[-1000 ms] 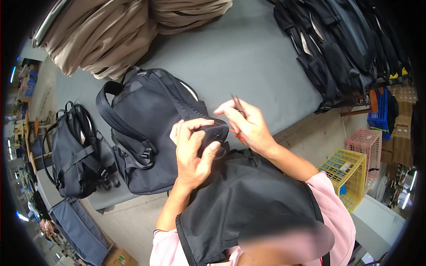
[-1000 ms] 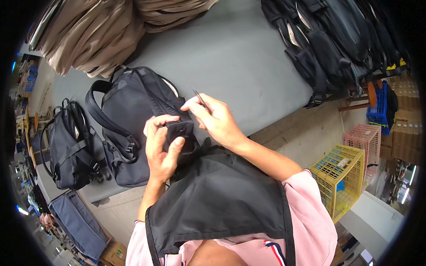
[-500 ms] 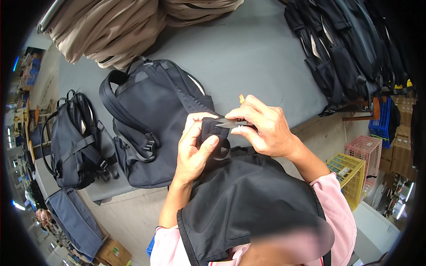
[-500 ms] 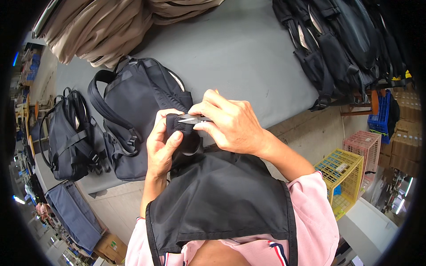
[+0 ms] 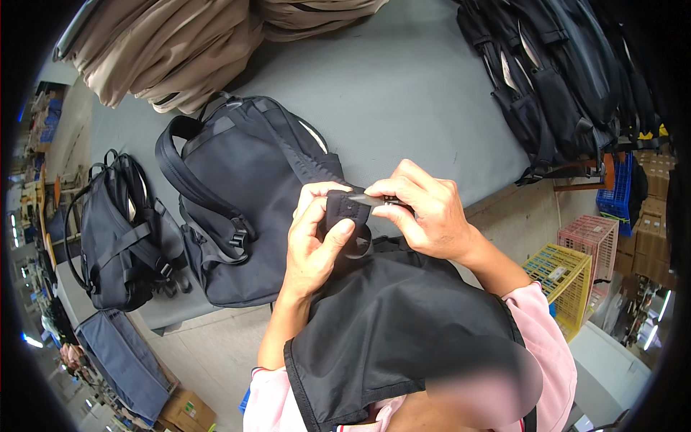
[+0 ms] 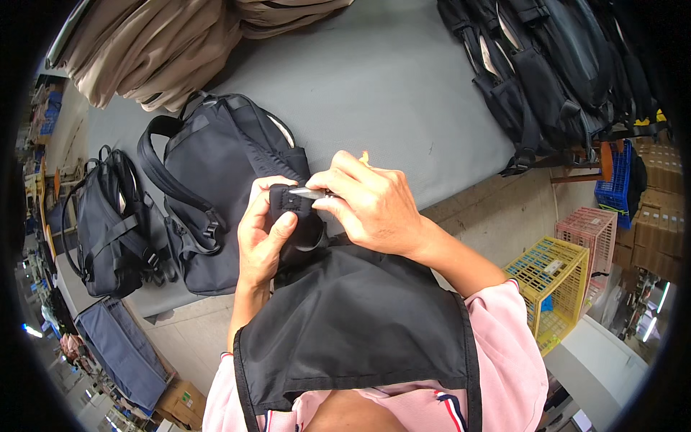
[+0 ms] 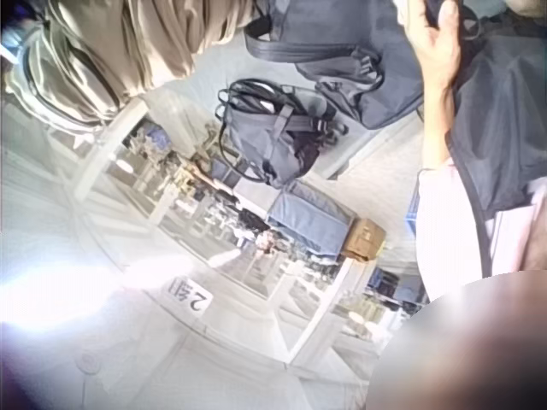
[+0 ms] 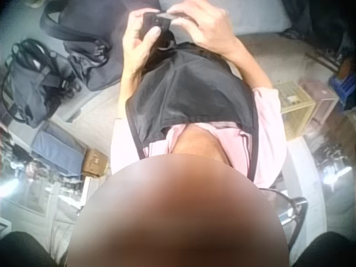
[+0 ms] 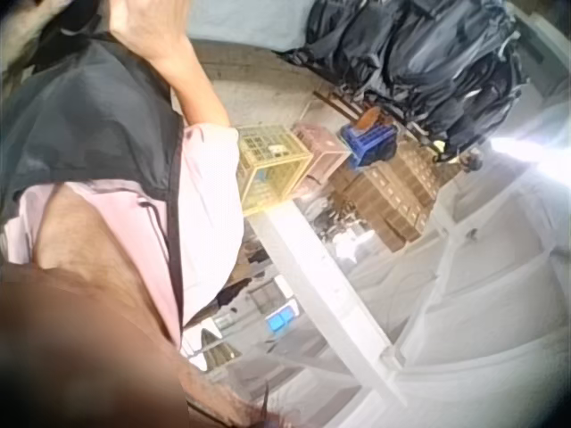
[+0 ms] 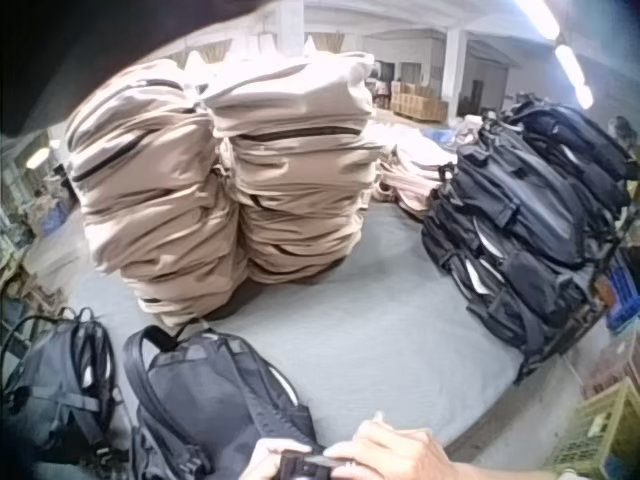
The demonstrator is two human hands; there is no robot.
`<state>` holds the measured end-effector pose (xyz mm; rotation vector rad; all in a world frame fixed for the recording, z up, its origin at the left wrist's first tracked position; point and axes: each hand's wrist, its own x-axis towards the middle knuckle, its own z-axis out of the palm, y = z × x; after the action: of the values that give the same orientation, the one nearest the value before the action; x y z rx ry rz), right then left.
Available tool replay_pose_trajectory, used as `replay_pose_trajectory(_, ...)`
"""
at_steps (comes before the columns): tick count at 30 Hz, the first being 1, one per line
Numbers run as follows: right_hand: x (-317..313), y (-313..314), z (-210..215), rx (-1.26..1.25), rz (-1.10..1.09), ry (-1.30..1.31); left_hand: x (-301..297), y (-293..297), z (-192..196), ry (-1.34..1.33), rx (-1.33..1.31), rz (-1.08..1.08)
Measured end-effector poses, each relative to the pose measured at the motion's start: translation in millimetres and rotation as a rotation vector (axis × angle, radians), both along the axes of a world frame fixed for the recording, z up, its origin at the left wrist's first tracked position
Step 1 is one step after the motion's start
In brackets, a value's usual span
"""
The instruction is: Cutting threads and inspecting backpack straps in a factory setting.
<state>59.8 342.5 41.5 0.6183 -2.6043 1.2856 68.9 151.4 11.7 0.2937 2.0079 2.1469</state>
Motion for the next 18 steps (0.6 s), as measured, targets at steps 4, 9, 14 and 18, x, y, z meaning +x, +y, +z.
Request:
replay_pose_trajectory(4,3.4,-2.6,-2.1,-0.065,-0.051,0.076,-0.1,-2.0,1.3,0.008,-0.046,-0.005)
replay_pose_trajectory(9,4.0,-3.2,-7.6,-0.076,-0.069,0.013,-2.6,-0.6,0.3,0.050,-0.053,-0.017)
replay_pose_trajectory(14,0.9,-16.3,-5.0,-0.241,-0.064,-0.068,-17.9,-0.9,5.9,0.241,-0.274,-0.104)
replay_pose_trajectory(18,2.5,-15.4,-13.4,-0.584,-0.218,-0.258,-58.4,7.2,25.8,0.455,-0.268,0.020)
